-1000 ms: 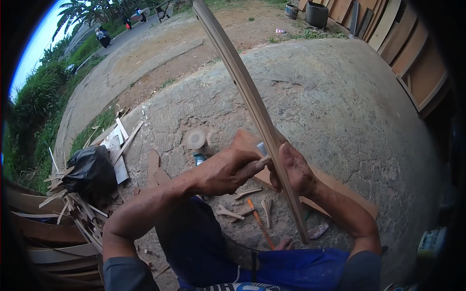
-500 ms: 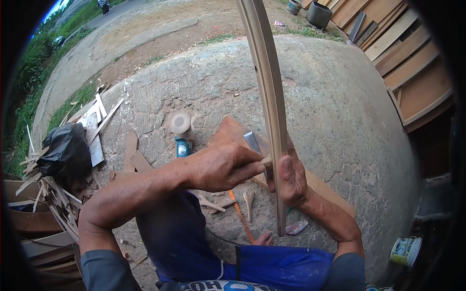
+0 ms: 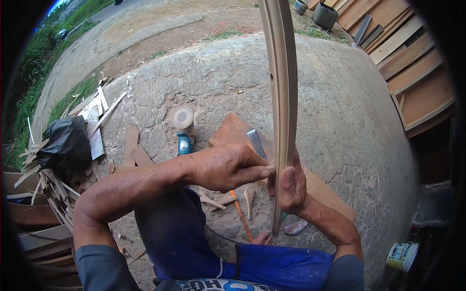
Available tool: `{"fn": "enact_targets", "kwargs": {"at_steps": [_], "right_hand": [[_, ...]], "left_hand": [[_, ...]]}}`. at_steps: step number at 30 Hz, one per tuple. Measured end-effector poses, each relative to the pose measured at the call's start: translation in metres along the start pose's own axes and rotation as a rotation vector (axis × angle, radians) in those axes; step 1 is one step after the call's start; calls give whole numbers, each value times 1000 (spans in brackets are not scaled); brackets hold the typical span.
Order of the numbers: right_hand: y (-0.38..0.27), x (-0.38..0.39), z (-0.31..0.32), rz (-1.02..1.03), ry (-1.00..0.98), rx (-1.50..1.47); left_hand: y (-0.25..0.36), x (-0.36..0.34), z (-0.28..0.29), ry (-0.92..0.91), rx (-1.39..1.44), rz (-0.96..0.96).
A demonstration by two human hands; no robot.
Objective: The person sits on the ground and carves a long, thin piece of wood using a chisel and a power sander. They repeatedly shape the wood, inspect the fit of a smaller wooden piece into a hole, and smooth the edges.
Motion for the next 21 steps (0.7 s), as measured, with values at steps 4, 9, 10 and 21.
{"fn": "enact_targets", "kwargs": {"at_steps": [4,9,10,21], "right_hand": [[-5,-2,6,-92,-62,-30],[-6,0,2,-157,-65,-79],[-9,-1,-5,-155,-28,-73],[-1,1,-4,-167,-82,-79]], "left_hand": [[2,2,-8,229,-368,-187],[-3,1,-5,185,-267,-174],[-3,1,-1,130,-182,-139],[-9,2,-6,223,-383,-174]]}}
Point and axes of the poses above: each hand's wrist, its own x-axis away from the middle knuckle, its own z-axis out of the back of the hand, y = z × x, the point moved 2 cm from there along -x, towards the middle knuckle, and after that the axes turned 5 degrees about x, right-handed, at the moved point
